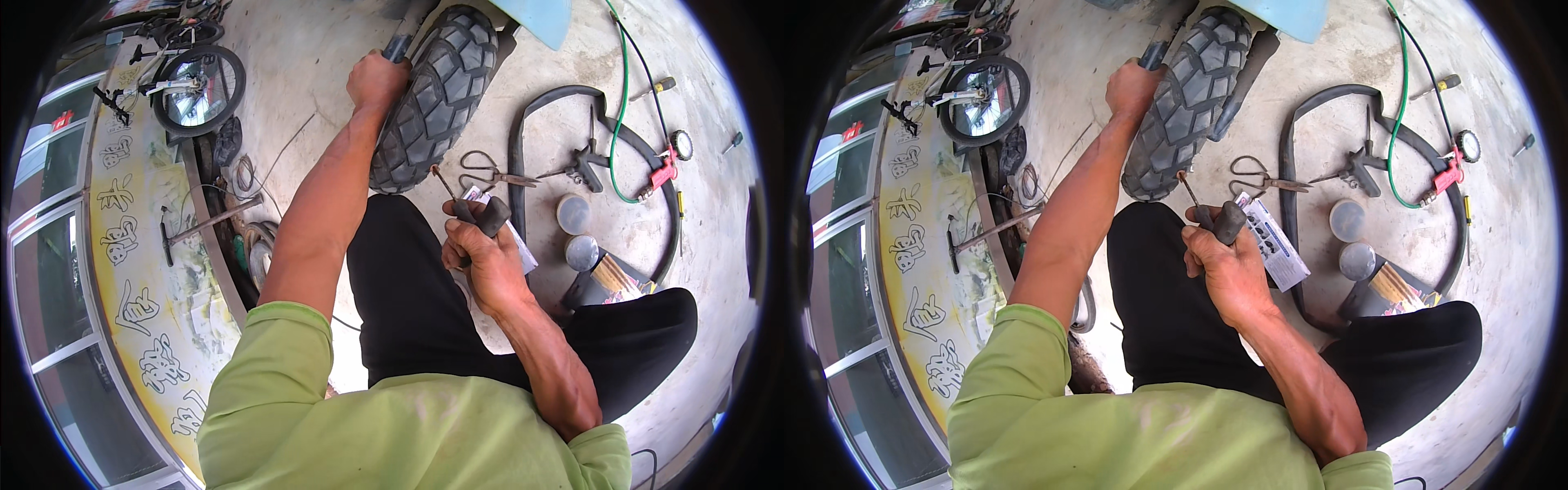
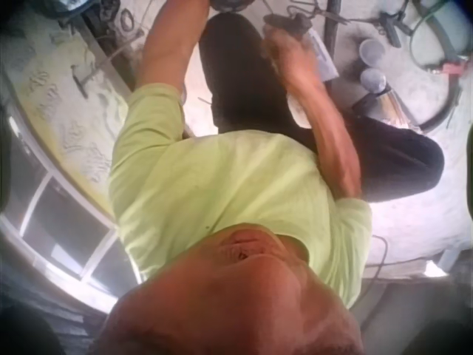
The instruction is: The person removes a tire from a scooter, uses a hand pump to inflate the inner tube, and then reattaches the tire to the scooter. The person uses a hand pump and a tire lever during the process.
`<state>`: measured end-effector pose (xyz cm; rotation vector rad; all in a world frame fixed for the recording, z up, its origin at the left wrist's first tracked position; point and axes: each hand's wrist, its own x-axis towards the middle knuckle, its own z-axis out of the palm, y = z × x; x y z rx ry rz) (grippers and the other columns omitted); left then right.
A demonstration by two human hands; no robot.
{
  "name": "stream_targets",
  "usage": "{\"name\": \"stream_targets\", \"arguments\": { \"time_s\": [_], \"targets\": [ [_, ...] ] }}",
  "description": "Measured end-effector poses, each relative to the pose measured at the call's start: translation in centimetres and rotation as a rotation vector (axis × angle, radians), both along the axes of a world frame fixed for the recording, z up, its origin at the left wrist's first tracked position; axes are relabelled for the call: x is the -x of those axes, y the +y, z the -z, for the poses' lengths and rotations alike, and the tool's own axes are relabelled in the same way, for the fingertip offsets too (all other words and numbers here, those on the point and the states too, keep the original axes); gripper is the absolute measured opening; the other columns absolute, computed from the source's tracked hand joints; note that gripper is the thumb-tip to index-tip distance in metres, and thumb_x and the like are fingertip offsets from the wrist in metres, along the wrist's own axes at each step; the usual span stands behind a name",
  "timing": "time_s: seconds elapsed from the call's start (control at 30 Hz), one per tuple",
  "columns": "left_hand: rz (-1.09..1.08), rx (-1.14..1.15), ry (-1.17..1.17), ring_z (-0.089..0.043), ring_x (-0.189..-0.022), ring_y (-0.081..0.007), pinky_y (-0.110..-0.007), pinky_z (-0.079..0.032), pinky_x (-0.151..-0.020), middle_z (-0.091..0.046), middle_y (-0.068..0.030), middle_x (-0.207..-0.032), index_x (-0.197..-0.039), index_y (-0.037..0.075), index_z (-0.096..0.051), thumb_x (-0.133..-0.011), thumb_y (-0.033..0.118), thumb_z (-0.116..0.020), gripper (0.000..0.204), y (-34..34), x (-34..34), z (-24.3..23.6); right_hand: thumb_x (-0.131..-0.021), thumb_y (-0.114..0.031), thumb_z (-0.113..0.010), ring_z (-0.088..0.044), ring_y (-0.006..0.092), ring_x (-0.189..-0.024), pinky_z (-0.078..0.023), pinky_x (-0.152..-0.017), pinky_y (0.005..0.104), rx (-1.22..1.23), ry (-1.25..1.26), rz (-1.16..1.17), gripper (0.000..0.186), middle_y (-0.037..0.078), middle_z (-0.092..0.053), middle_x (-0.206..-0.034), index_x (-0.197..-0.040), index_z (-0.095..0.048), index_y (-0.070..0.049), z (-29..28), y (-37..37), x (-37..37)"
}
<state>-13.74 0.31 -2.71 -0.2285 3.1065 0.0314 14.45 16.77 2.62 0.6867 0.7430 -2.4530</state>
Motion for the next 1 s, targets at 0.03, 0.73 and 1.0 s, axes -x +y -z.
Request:
{"name": "stream_targets", "arguments": {
  "time_s": [0.03, 0.73, 1.0],
  "targets": [
    [-0.015, -0.001, -0.002, -0.072, -0.107, -0.0422, -0.05, -0.056, -0.094, -0.076, -0.023, -0.11, -0.11, 0.005, -0.076, -0.083, 0.046, -0.069, 0.05, -0.4, 0.1, 0.3, -0.098, -0.013, -0.065, -0.054, 0.0135, -0.069, -0.043, -0.064, 0.0304, -0.055, 0.022, -0.036, 0.031, 0.003, -0.056, -0.08, -0.122, -0.059, 0.006, -0.2, 0.2, 0.0],
    [-0.019, 0.102, 0.008, -0.071, -0.112, -0.0419, -0.05, -0.055, -0.098, -0.075, -0.0235, -0.116, -0.115, 0.005, -0.073, -0.081, 0.048, -0.074, 0.055, 0.8, -0.9, -0.2, -0.081, -0.007, -0.07, -0.051, 0.0124, -0.066, -0.043, -0.067, 0.0282, -1.016, 0.144, -0.068, 0.042, 0.003, -0.057, -0.074, -0.121, -0.06, 0.002, -6.6, 21.9, -15.1],
    [-0.018, 0.113, 0.009, -0.071, -0.111, -0.0415, -0.049, -0.055, -0.097, -0.075, -0.0234, -0.115, -0.115, 0.005, -0.073, -0.082, 0.047, -0.073, 0.053, 1.3, -1.1, 0.2, -0.077, -0.002, -0.08, -0.07, 0.0446, -0.097, -0.055, -0.085, 0.0466, -1.567, 0.389, -0.468, 0.062, 0.026, -0.071, -0.105, -0.134, -0.055, 0.0, -1.0, 29.1, -11.2]
  ]
}}
